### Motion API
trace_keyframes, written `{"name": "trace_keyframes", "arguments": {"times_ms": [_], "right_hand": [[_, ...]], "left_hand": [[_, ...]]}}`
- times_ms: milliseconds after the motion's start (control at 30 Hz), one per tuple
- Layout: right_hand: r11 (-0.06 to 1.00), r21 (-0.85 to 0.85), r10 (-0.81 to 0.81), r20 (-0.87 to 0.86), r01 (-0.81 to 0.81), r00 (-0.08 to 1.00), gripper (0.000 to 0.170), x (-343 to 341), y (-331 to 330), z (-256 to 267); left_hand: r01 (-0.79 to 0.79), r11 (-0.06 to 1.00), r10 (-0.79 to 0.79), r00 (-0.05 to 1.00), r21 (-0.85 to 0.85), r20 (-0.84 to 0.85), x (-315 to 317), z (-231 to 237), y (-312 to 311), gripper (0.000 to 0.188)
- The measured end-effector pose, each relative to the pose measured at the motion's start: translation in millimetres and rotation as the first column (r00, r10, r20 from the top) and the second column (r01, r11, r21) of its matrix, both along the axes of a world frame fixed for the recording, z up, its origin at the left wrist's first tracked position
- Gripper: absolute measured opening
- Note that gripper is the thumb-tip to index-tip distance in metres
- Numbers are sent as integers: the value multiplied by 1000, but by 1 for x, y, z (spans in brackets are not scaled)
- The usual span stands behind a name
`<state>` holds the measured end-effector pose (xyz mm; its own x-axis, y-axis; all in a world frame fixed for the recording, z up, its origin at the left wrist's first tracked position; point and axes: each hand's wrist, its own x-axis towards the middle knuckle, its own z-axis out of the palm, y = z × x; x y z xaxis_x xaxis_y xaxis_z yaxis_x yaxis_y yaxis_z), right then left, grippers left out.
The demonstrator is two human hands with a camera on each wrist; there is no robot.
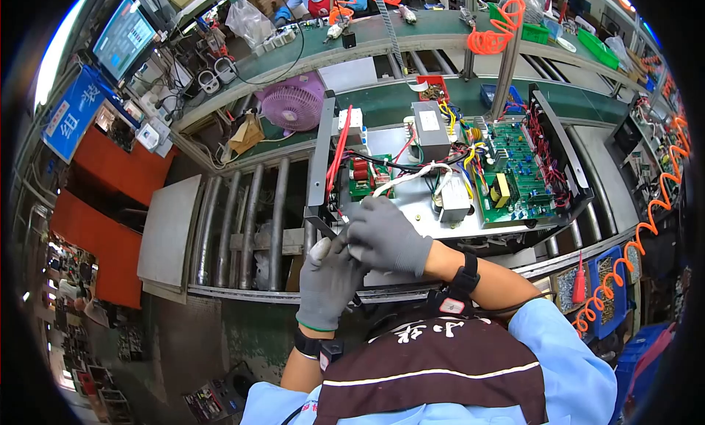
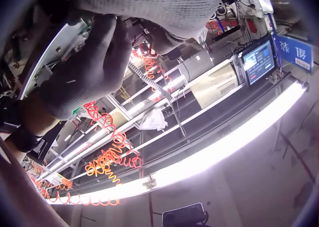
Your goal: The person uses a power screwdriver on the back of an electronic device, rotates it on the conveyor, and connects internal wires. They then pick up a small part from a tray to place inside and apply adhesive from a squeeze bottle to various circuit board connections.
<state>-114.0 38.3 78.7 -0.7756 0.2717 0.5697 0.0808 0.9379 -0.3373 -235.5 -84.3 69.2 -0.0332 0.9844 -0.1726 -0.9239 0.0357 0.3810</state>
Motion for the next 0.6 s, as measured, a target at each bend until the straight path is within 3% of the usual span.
{"name": "trace_keyframes", "arguments": {"times_ms": [33, 100, 200, 233, 333, 367, 433, 467, 533, 600], "right_hand": [[996, -82, -23, -94, 15, 995, 12, -2, 7, 2], [990, -38, -141, -246, 135, 959, 13, -10, 21, 9], [968, -8, -239, -332, 250, 913, 14, -32, 35, 8], [961, 1, -257, -357, 275, 898, 14, -38, 40, 7], [952, 9, -287, -324, 306, 901, 15, -48, 43, 1], [954, -1, -284, -326, 300, 902, 15, -48, 44, -1], [957, -10, -276, -331, 289, 902, 15, -48, 45, -1], [962, -20, -264, -337, 273, 904, 14, -48, 45, -1], [962, -30, -266, -330, 271, 906, 14, -49, 46, -1], [958, -44, -280, -329, 282, 902, 14, -50, 46, -2]], "left_hand": [[53, 998, -52, 998, 20, -46, -1, 1, -2, 52], [111, 993, -107, 989, 39, -99, -7, 0, -5, 51], [90, 996, -82, 937, 9, -340, -22, 2, -8, 26], [-127, 987, 58, 855, -99, -515, -9, 17, -7, 24], [-350, 934, 146, 543, -65, -827, -8, 28, -6, 20], [-346, 936, 143, 542, -65, -828, -8, 26, -3, 20], [-411, 873, 324, 89, 262, -942, -9, 20, 5, 19], [-411, 874, 322, 91, 259, -942, -11, 20, 7, 19], [-402, 852, 296, -155, 334, -942, -13, 20, 12, 20], [-401, 848, 298, -177, 346, -938, -12, 17, 15, 23]]}}
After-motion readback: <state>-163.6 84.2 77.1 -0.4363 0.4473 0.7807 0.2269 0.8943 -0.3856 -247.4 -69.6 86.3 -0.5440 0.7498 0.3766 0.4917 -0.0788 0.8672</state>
